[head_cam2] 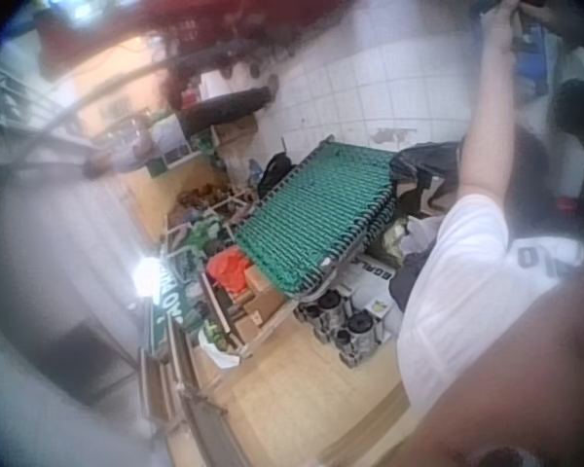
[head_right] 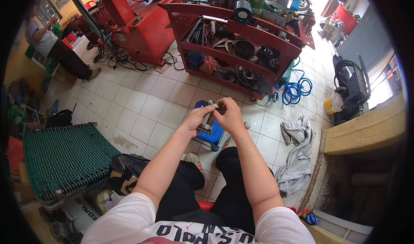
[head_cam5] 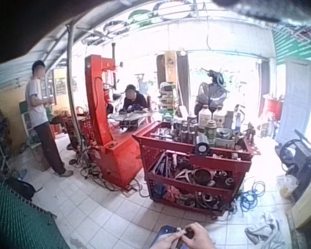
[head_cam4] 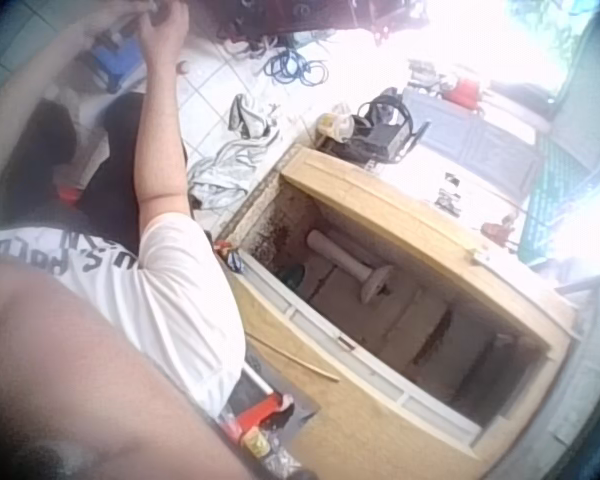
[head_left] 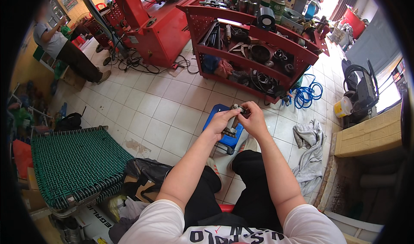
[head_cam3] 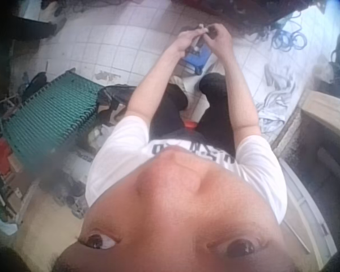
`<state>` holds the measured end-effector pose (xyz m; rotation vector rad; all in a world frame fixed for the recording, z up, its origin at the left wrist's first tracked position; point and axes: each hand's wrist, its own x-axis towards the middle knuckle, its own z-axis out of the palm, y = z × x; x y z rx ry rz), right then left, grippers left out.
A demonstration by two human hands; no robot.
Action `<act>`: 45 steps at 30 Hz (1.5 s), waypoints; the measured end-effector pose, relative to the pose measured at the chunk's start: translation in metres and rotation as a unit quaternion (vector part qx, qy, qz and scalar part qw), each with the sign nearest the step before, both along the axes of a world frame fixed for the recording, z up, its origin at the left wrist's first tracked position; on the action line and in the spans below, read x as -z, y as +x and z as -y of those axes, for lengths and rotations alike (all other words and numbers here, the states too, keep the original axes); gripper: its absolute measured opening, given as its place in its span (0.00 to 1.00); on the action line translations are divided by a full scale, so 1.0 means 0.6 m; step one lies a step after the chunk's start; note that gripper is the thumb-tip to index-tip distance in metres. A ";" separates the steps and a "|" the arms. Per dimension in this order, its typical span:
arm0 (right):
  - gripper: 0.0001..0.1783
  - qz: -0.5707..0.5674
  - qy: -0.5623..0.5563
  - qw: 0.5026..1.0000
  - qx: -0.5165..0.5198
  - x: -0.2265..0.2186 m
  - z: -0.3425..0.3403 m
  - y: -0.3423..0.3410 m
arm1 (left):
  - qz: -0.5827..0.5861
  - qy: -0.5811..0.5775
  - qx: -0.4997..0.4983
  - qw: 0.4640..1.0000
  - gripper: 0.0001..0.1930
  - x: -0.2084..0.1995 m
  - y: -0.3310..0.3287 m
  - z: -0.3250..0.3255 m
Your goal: The person sits on a low stool in a workshop and assembles a small mechanical component, likely a carburetor, using a screwdriver. They manipulate the metal parts, insert screws, and tighten them while occasionally picking up and placing down tools on a blue stool.
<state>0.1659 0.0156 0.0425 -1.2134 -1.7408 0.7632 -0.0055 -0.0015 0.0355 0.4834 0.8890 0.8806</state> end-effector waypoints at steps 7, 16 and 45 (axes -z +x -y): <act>0.15 0.003 0.005 1.000 -0.006 0.010 -0.003 0.002 | 0.003 0.006 0.005 1.000 0.17 0.003 0.002 -0.001; 0.15 0.014 0.000 1.000 -0.008 -0.004 0.001 0.002 | 0.021 -0.008 0.001 1.000 0.16 0.008 0.002 0.000; 0.17 0.004 -0.008 1.000 -0.009 0.001 -0.001 0.003 | 0.034 -0.014 -0.003 0.999 0.16 0.005 0.004 -0.001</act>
